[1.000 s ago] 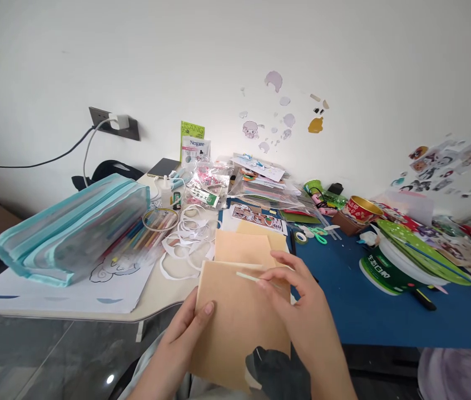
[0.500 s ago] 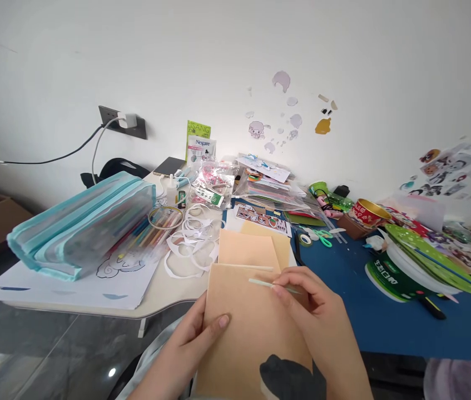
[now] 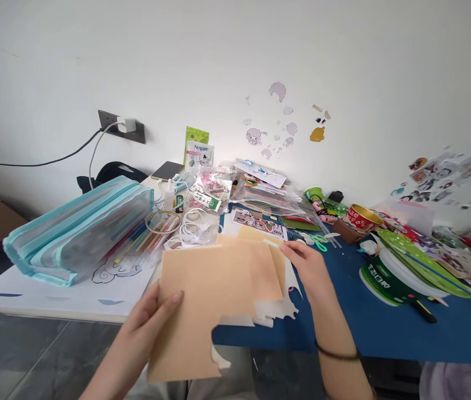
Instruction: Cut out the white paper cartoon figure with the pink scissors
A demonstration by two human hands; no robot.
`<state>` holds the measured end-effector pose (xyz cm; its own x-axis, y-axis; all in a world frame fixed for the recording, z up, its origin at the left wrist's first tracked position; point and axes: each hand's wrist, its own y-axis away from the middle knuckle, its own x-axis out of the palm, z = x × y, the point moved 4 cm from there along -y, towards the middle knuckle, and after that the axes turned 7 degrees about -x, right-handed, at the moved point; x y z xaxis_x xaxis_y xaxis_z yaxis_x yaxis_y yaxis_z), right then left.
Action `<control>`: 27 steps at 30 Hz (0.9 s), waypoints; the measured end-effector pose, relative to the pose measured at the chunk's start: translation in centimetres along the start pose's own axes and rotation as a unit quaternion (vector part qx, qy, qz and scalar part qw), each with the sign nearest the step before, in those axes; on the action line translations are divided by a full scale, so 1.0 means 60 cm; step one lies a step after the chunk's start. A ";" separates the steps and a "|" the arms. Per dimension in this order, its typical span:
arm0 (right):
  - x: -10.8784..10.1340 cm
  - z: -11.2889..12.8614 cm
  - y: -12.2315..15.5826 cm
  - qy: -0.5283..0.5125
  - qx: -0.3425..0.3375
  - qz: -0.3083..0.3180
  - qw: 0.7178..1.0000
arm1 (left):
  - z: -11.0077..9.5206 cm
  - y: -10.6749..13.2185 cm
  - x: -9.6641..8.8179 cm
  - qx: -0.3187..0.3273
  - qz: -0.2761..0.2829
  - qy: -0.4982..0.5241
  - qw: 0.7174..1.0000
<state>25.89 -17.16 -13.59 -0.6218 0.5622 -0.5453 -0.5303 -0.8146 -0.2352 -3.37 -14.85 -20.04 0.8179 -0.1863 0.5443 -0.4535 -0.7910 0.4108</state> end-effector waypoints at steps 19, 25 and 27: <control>0.059 0.009 -0.024 0.065 0.013 0.144 0.987 | -0.020 0.009 -0.015 0.011 -0.039 -0.009 0.999; -0.031 0.065 0.048 0.014 0.006 -0.082 0.997 | -0.015 0.011 -0.013 0.026 -0.038 0.015 0.999; -0.082 0.070 0.085 0.047 0.010 -0.184 0.982 | -0.011 0.010 -0.010 0.022 -0.037 0.017 0.999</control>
<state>23.83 -23.50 -8.74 -0.3314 0.8010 -0.4987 -0.7209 -0.5559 -0.4138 -4.38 -14.81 -19.63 0.8357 -0.1080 0.5385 -0.3762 -0.8268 0.4181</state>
